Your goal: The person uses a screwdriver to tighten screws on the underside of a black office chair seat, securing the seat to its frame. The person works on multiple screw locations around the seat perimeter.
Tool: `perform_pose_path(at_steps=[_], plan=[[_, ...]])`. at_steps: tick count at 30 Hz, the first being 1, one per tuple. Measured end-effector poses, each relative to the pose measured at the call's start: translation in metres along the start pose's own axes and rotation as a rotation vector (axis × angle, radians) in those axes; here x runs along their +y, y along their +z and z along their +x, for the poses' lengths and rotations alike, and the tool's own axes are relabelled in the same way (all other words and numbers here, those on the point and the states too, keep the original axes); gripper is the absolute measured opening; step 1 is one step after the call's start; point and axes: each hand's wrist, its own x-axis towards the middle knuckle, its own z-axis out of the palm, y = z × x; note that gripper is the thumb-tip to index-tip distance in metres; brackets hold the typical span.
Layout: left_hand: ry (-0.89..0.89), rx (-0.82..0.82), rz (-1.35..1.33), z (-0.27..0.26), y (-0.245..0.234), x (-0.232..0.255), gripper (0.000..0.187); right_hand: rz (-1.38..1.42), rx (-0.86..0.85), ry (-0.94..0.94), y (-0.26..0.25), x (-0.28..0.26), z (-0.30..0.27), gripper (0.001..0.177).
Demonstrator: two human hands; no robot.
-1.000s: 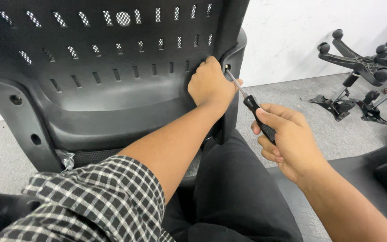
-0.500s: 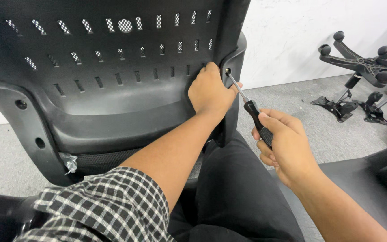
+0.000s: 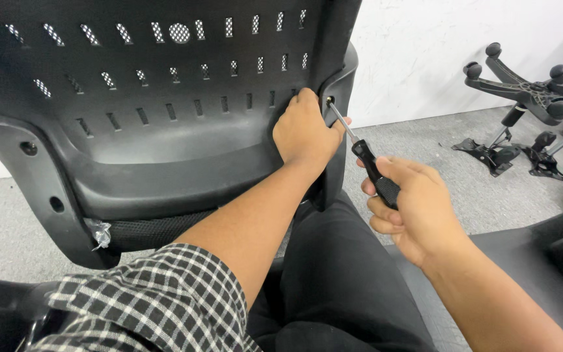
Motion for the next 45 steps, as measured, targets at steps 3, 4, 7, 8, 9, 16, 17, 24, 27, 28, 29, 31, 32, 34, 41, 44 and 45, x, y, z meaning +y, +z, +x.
perform_pose_path(at_steps=[3, 4, 7, 8, 9, 16, 17, 24, 27, 28, 29, 31, 32, 34, 41, 44, 45], plan=[[-0.006, -0.009, 0.008, 0.000, -0.001, 0.002, 0.058, 0.238, -0.155, 0.116, -0.006, -0.003, 0.006, 0.029], [-0.009, -0.007, 0.008, 0.000, -0.001, 0.002, 0.058, 0.201, -0.140, 0.099, -0.008, -0.003, 0.007, 0.027], [-0.007, -0.011, 0.009, 0.000, -0.001, 0.000, 0.058, -0.006, -0.082, -0.025, -0.013, 0.000, 0.012, 0.024], [-0.004, -0.017, 0.011, 0.000, -0.001, 0.000, 0.057, -0.141, -0.052, -0.111, -0.013, 0.001, 0.014, 0.026], [0.002, -0.012, 0.013, -0.001, 0.000, -0.001, 0.057, -0.276, -0.022, -0.196, -0.014, 0.002, 0.015, 0.029], [0.009, 0.000, 0.009, 0.002, 0.002, -0.002, 0.053, -0.707, 0.129, -0.731, -0.007, 0.005, 0.011, 0.023], [0.008, 0.006, 0.006, 0.002, 0.001, -0.002, 0.053, -0.383, 0.098, -0.438, -0.006, 0.001, 0.014, 0.020], [-0.016, -0.047, -0.012, 0.000, -0.001, -0.002, 0.049, 0.301, -0.164, 0.113, -0.012, -0.015, 0.022, 0.024], [0.001, -0.047, 0.003, 0.004, 0.002, -0.005, 0.050, -0.018, 0.055, -0.052, -0.002, -0.013, 0.024, 0.020], [0.006, -0.043, 0.011, 0.006, 0.004, -0.006, 0.050, -0.133, 0.054, -0.121, 0.000, -0.013, 0.024, 0.021], [0.011, -0.038, 0.018, 0.007, 0.005, -0.008, 0.051, -0.248, 0.053, -0.189, 0.004, -0.013, 0.025, 0.022], [0.010, -0.031, 0.025, 0.009, 0.008, -0.011, 0.052, -0.609, 0.103, -0.403, 0.009, -0.011, 0.024, 0.022], [0.017, -0.028, 0.029, 0.010, 0.009, -0.011, 0.052, -0.852, 0.159, -0.551, 0.011, -0.010, 0.022, 0.020], [0.023, -0.026, 0.009, 0.012, 0.011, -0.013, 0.051, -1.150, 0.213, -0.770, 0.012, -0.009, 0.020, 0.017], [-0.026, -0.034, -0.001, 0.015, 0.011, -0.012, 0.049, -0.704, 0.158, -0.581, 0.009, -0.004, 0.024, 0.019], [-0.031, -0.046, -0.082, 0.014, 0.004, -0.012, 0.043, -0.051, 0.040, -0.192, 0.002, -0.010, 0.031, 0.025], [-0.060, -0.079, -0.104, 0.014, 0.001, -0.012, 0.042, 0.156, -0.005, -0.088, -0.002, -0.011, 0.032, 0.029]])
